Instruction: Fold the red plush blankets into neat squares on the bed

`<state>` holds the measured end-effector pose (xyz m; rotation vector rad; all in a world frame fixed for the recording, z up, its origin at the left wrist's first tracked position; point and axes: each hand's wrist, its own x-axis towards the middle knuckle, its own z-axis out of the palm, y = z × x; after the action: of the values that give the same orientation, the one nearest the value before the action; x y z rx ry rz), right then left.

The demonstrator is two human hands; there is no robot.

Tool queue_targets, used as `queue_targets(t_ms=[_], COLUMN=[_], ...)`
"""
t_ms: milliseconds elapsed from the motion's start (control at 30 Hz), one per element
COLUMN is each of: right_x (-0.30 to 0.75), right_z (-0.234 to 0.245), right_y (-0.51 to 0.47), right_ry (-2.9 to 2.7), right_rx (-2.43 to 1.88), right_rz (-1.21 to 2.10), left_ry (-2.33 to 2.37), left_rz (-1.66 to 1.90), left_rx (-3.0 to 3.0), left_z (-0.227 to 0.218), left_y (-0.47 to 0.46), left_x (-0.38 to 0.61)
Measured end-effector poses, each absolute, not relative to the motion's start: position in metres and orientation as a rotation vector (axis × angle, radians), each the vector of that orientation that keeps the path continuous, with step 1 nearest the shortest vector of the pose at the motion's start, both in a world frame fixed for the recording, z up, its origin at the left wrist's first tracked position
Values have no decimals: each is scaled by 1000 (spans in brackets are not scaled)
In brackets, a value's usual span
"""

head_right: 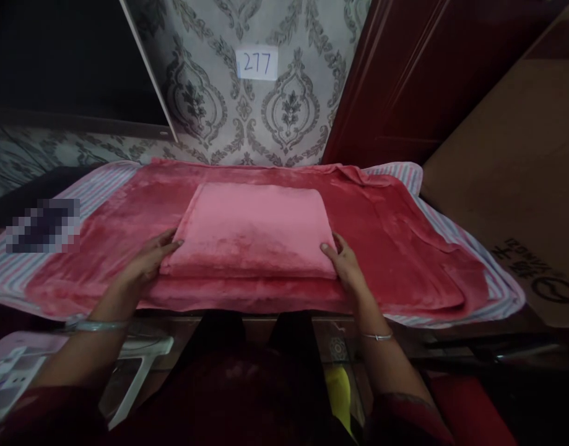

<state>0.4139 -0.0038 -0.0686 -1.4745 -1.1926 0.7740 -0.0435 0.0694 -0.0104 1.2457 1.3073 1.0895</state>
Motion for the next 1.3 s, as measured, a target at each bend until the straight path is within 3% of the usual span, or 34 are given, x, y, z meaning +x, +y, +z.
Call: queue_targets(t_ms=[200,633,833,1033,1300], right_x=[418,425,410,333,324], right_z=[-69,-73,-34,13,-32], right_y=[-4,-6,11,53,60], right_ry=[-1138,-1261,-1671,-2224,-2284], right_rx=[-1444,-1483,-1707,-1661,-1774], right_rz=[875,771,123,-29,-49], left_ry=[1267,1370,1732,1622,1709], left_rz=[1012,917,1025,545,196], left_rx=[1257,1435,2126,2667,2622], left_z=[-15,-10,14,15,-14], left_y=[71,74,81,79,85], left_x=[-49,-61,-32,47,46])
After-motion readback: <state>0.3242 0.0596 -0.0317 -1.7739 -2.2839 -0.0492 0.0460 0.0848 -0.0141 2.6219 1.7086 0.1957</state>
